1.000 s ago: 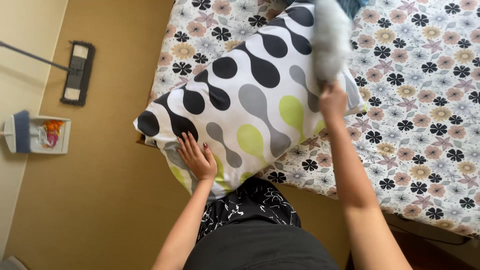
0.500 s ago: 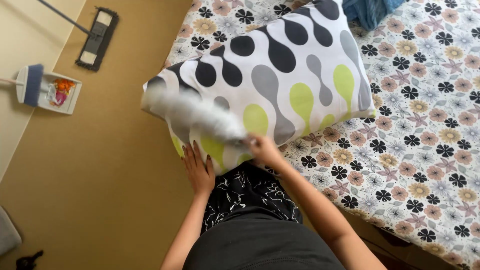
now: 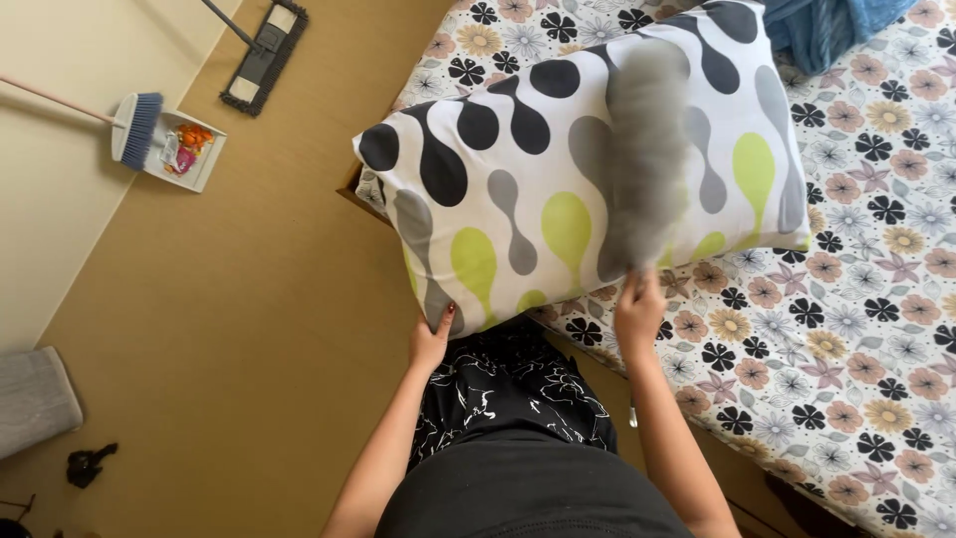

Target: The person adjusts a pillow on a bed, smoothing the cover and tucking the edges. They then use a feather duster to wipe the surface of the pillow on both sides.

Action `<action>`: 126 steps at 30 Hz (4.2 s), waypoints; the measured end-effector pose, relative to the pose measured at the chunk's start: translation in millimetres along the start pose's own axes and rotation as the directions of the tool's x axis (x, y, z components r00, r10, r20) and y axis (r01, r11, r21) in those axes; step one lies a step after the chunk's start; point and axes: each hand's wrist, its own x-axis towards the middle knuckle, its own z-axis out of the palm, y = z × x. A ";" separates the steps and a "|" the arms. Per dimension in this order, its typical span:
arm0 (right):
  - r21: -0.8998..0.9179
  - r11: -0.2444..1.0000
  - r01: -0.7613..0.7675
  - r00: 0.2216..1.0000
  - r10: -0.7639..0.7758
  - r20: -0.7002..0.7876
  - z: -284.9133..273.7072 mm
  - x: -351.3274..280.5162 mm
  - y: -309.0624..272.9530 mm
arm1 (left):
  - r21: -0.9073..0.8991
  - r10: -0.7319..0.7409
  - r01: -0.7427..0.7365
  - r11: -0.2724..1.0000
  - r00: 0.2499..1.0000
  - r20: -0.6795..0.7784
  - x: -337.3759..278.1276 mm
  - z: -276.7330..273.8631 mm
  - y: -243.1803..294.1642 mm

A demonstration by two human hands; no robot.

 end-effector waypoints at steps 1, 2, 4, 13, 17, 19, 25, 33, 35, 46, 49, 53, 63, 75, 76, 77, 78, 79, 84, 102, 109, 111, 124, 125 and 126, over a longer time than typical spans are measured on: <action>-0.003 1.000 -0.003 1.000 0.003 -0.002 5.4 -17.1 -5.8 | 0.001 0.000 0.000 1.000 1.000 0.005 -1.9 -1.5 -4.8; -0.043 0.999 -0.004 0.995 0.008 0.097 10.9 -34.3 -11.8 | -0.055 0.012 -0.009 0.998 0.999 0.053 -3.8 -3.3 -9.6; -0.089 0.996 -0.002 0.984 0.018 0.178 16.2 -64.6 -23.2 | -0.115 0.042 -0.029 0.993 0.993 0.112 -1.7 -2.3 -21.5; -0.149 0.944 0.295 0.716 -0.115 0.688 0.4 -139.1 12.2 | -0.254 0.132 -0.083 0.964 0.974 0.184 6.8 7.7 -91.3; -0.297 0.955 0.000 0.985 0.051 0.162 -20.6 -119.1 18.7 | -0.343 -0.033 0.123 0.931 0.966 0.256 -1.4 -6.4 -70.3; -0.340 0.905 -0.257 0.963 0.269 -0.015 -10.5 -107.6 40.0 | -0.271 -0.038 0.107 0.957 0.968 0.248 -6.5 -13.3 -66.5; -0.111 0.992 -0.065 0.933 0.021 -0.359 68.7 -110.3 6.5 | -0.231 0.101 -0.062 0.971 0.982 0.161 -21.1 -32.5 -37.1; -0.235 0.914 0.330 0.806 -0.143 0.574 81.6 -128.5 -91.8 | -0.326 0.130 -0.075 0.942 0.980 0.152 -23.7 -26.4 -49.2; -0.214 0.922 0.323 0.876 -0.205 0.436 65.4 -125.1 -93.7 | -0.325 0.117 -0.058 0.944 0.979 0.165 -28.7 -29.5 -43.0; -0.268 0.915 0.302 0.952 -0.273 0.141 73.4 -153.2 -98.5 | -0.330 0.098 -0.023 0.944 0.972 0.212 -28.4 -27.4 -62.0; -0.275 0.930 0.244 0.867 -0.082 0.492 77.2 -162.4 -145.9 | -0.303 0.218 -0.178 0.936 0.970 0.104 -14.4 -8.5 -106.2; -0.045 0.983 0.178 0.873 -0.136 0.468 67.8 -137.9 -158.7 | -0.388 0.287 -0.229 0.893 0.953 0.098 -12.0 -14.5 -94.6; -0.106 0.973 0.203 0.933 -0.159 0.323 63.4 -70.9 -127.0 | -0.468 0.014 0.190 0.863 0.917 0.398 -1.4 -8.5 -107.9; 0.350 0.925 -0.144 0.921 -0.004 0.390 62.0 -31.1 -71.7 | -0.013 -0.044 0.054 0.998 0.909 0.415 29.4 -5.1 -102.1; 0.348 0.927 -0.140 0.919 -0.009 0.394 43.5 -10.5 -87.8 | -0.020 -0.045 0.058 0.998 0.910 0.411 27.7 -2.4 -102.3; 0.270 0.958 -0.092 0.955 0.009 0.296 27.6 11.4 -105.7 | -0.029 -0.065 0.085 0.996 0.905 0.420 29.5 -2.1 -101.7; 0.186 0.981 -0.052 0.981 0.016 0.192 11.8 32.9 -123.7 | -0.038 -0.085 0.113 0.993 0.899 0.429 31.1 -1.7 -101.2; 0.189 0.981 -0.048 0.979 0.010 0.201 8.8 39.8 -125.6 | -0.042 -0.089 0.118 0.992 0.902 0.422 28.5 2.8 -107.3; -0.334 0.942 0.032 0.915 0.107 0.390 41.1 35.3 -138.9 | -0.210 -0.085 0.155 0.965 0.947 0.309 13.8 17.0 -110.8; 0.126 0.989 -0.077 0.969 0.044 0.245 53.7 57.3 -137.5 | -0.290 -0.163 0.216 0.932 0.967 0.194 -3.3 33.8 -89.6; -0.057 0.984 0.168 0.571 -0.050 0.819 66.4 -65.1 -162.1 | -0.146 -0.199 0.244 0.959 0.943 0.267 -0.5 24.5 -107.4; -0.009 0.974 0.228 0.454 -0.098 0.886 62.6 -70.9 -166.3 | -0.084 0.318 -0.315 0.945 0.948 0.017 7.1 29.4 -137.4; -0.061 0.997 -0.051 0.998 0.048 -0.047 -0.9 -12.2 -92.2 | -0.339 0.102 -0.110 0.934 0.994 -0.042 113.1 -30.4 -6.3; -0.098 0.994 0.039 0.999 -0.036 0.033 8.1 -31.8 -94.8 | -0.408 0.119 -0.141 0.902 0.990 -0.080 128.7 -29.3 5.9; -0.128 0.983 0.130 0.986 -0.115 0.118 17.6 -50.9 -97.3 | -0.473 0.132 -0.172 0.864 0.984 -0.118 144.2 -27.5 18.3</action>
